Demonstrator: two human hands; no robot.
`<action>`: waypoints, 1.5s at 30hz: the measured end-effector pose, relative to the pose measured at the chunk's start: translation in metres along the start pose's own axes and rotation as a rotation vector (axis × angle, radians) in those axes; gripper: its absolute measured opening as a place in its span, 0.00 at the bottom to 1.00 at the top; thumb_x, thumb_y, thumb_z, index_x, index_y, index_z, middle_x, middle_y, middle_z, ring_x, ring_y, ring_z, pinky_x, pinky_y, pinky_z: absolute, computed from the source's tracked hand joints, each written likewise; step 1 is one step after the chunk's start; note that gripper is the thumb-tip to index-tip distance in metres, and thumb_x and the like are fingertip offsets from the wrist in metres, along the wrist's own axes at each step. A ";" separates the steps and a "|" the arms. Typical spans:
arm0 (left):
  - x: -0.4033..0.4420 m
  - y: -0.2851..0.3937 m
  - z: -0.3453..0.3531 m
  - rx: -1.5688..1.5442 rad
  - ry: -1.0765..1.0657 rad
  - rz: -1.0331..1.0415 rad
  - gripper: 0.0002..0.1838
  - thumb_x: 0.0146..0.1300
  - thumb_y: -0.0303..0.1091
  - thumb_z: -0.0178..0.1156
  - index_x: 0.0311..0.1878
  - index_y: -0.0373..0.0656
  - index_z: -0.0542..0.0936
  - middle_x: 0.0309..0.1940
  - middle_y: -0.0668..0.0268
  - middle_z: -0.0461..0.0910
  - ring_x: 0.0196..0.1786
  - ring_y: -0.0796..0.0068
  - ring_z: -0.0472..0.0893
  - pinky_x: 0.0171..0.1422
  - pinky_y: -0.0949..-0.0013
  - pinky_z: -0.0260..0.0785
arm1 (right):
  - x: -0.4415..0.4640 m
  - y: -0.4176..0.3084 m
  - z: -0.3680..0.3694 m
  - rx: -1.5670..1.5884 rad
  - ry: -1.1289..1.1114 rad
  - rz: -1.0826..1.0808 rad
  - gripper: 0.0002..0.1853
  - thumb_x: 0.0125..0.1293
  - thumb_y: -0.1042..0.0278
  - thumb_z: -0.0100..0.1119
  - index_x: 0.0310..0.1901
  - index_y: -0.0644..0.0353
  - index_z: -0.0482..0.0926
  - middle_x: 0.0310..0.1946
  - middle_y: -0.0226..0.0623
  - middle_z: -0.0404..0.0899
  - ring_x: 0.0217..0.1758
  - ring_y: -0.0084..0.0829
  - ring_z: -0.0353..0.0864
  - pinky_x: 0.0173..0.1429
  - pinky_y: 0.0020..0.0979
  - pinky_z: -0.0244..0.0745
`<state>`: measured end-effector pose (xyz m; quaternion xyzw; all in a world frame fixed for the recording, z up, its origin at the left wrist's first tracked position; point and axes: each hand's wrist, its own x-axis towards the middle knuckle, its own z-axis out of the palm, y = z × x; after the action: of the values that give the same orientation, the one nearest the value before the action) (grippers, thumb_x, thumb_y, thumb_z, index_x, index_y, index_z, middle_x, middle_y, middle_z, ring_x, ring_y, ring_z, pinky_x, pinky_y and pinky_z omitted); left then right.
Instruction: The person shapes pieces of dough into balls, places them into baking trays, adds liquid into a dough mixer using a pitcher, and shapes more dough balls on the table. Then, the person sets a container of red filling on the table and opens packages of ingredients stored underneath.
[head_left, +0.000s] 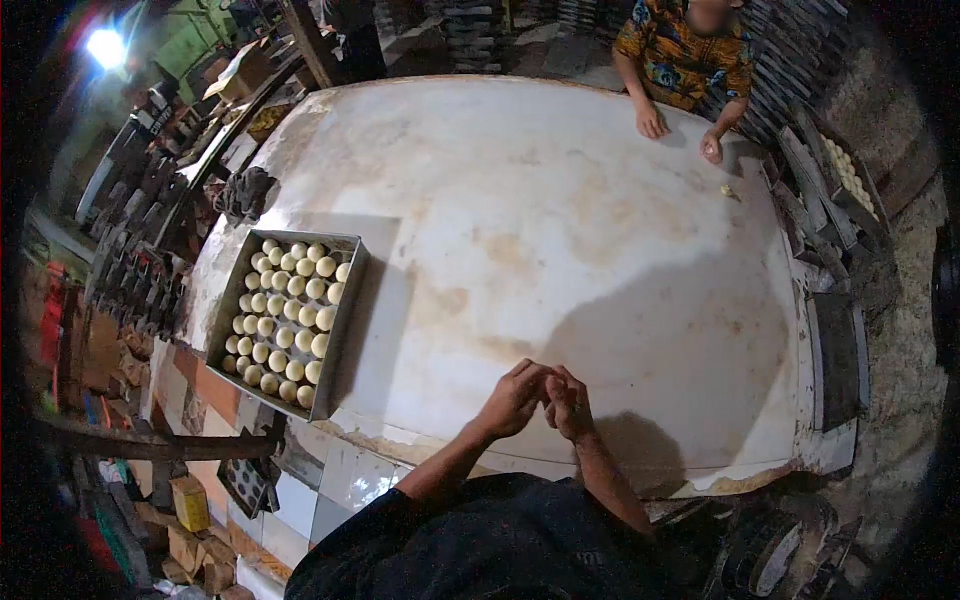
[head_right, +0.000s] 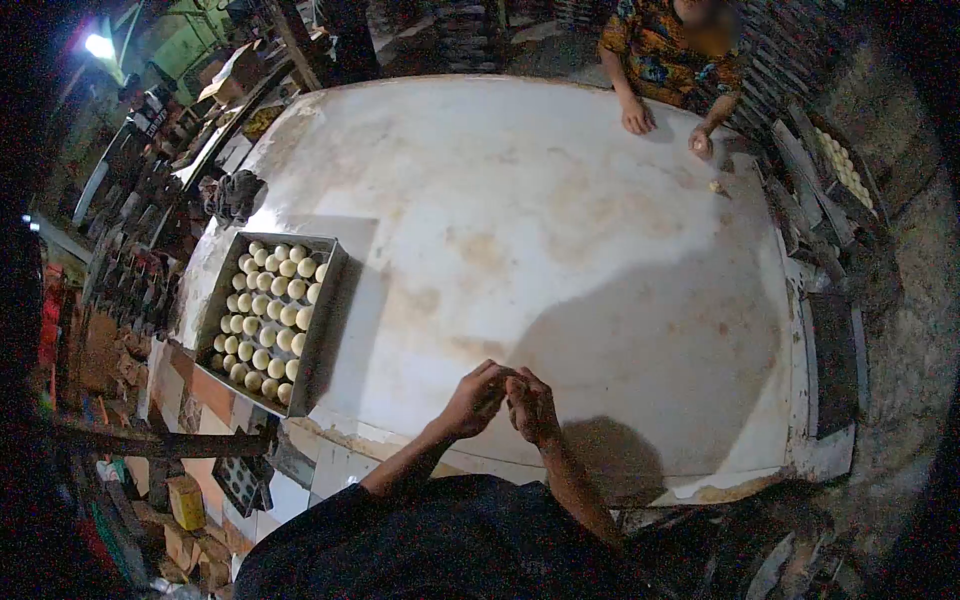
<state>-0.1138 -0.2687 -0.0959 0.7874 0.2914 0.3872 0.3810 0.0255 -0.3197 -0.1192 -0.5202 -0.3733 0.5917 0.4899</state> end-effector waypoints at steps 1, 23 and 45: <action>-0.003 0.005 0.000 -0.071 -0.062 -0.125 0.14 0.57 0.20 0.53 0.48 0.36 0.72 0.39 0.52 0.76 0.37 0.51 0.76 0.42 0.62 0.71 | 0.001 0.018 -0.001 -0.092 0.081 -0.172 0.20 0.68 0.53 0.51 0.28 0.63 0.70 0.14 0.32 0.65 0.18 0.26 0.68 0.26 0.31 0.65; -0.074 -0.141 -0.055 0.932 -0.447 -0.178 0.43 0.61 0.63 0.48 0.68 0.38 0.56 0.62 0.40 0.62 0.42 0.50 0.81 0.37 0.56 0.77 | -0.033 0.007 0.025 -0.980 0.290 -0.360 0.19 0.50 0.56 0.70 0.18 0.64 0.75 0.15 0.42 0.76 0.19 0.36 0.78 0.28 0.33 0.72; -0.162 0.032 -0.138 0.020 -0.237 -0.057 0.09 0.65 0.31 0.46 0.32 0.36 0.70 0.26 0.55 0.70 0.30 0.53 0.70 0.36 0.62 0.65 | -0.089 0.040 0.169 -0.982 0.318 -0.729 0.06 0.62 0.70 0.54 0.34 0.65 0.74 0.28 0.48 0.74 0.28 0.50 0.75 0.30 0.40 0.72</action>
<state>-0.3093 -0.3569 -0.0758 0.8230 0.2703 0.2774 0.4156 -0.1503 -0.4045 -0.1045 -0.6054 -0.6772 0.0621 0.4135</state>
